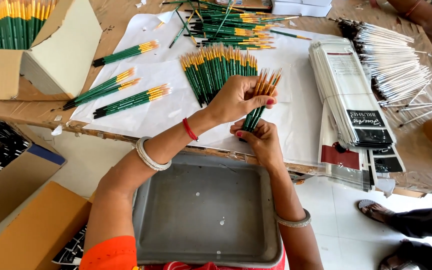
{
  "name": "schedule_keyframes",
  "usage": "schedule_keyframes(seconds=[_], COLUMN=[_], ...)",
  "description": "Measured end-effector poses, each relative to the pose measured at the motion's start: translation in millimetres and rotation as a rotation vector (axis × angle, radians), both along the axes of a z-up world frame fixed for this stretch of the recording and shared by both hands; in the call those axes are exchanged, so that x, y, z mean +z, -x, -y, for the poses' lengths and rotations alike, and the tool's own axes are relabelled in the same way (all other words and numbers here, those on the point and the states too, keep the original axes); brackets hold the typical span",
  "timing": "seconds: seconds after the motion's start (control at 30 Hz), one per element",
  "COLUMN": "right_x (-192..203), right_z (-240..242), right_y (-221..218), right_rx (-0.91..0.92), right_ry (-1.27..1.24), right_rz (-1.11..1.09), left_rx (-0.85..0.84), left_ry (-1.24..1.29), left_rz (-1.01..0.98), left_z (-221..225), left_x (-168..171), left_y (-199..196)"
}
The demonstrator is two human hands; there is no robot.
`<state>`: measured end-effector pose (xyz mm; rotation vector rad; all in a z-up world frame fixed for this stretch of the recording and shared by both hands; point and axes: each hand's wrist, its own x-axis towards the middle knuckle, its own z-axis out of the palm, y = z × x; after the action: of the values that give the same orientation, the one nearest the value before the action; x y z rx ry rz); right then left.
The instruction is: The person picks up plastic bags and inserts sets of paintbrushes into them before placing the packaged brushes into a cardboard box.
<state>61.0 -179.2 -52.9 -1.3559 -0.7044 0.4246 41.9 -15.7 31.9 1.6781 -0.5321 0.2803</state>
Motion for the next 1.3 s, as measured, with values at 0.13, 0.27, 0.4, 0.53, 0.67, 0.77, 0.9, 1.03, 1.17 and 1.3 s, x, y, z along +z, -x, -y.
schedule_keyframes(seconds=[0.13,0.27,0.4,0.53,0.67,0.77,0.9,1.03,1.17,1.3], right_x=[3,2,-8,-4,32,59,20,-34,-62,-27], right_z=[0,2,4,6,20,22,8,-21,-48,-43], right_y=[2,4,2,-5,-25,-63,-139,-189,-221,-155], right_rx=[0.034,0.012,-0.019,-0.032,-0.335,-0.439,-0.554,-0.707,-0.729,-0.621], right_ry=[-0.026,0.013,0.039,-0.008,0.064,0.185,0.467,0.819,0.901,0.874], right_rz=[-0.037,0.008,0.060,0.124,0.095,0.102,0.245,0.520,0.637,0.637], left_rx=[0.006,-0.077,-0.084,0.078,0.234,0.187,0.301,0.412,0.454,0.453], left_ry=[0.015,0.053,0.032,-0.122,-0.027,0.049,0.094,0.180,0.233,0.258], left_rz=[0.001,-0.015,-0.003,0.225,0.064,-0.066,-0.270,-0.239,-0.246,-0.252], left_z=[0,3,4,-4,-36,-61,-61,-59,-62,-63], left_x=[-2,-2,-3,6,-21,-76,-93,-89,-85,-89], left_y=[0,3,14,50,80,84,93,94,94,95])
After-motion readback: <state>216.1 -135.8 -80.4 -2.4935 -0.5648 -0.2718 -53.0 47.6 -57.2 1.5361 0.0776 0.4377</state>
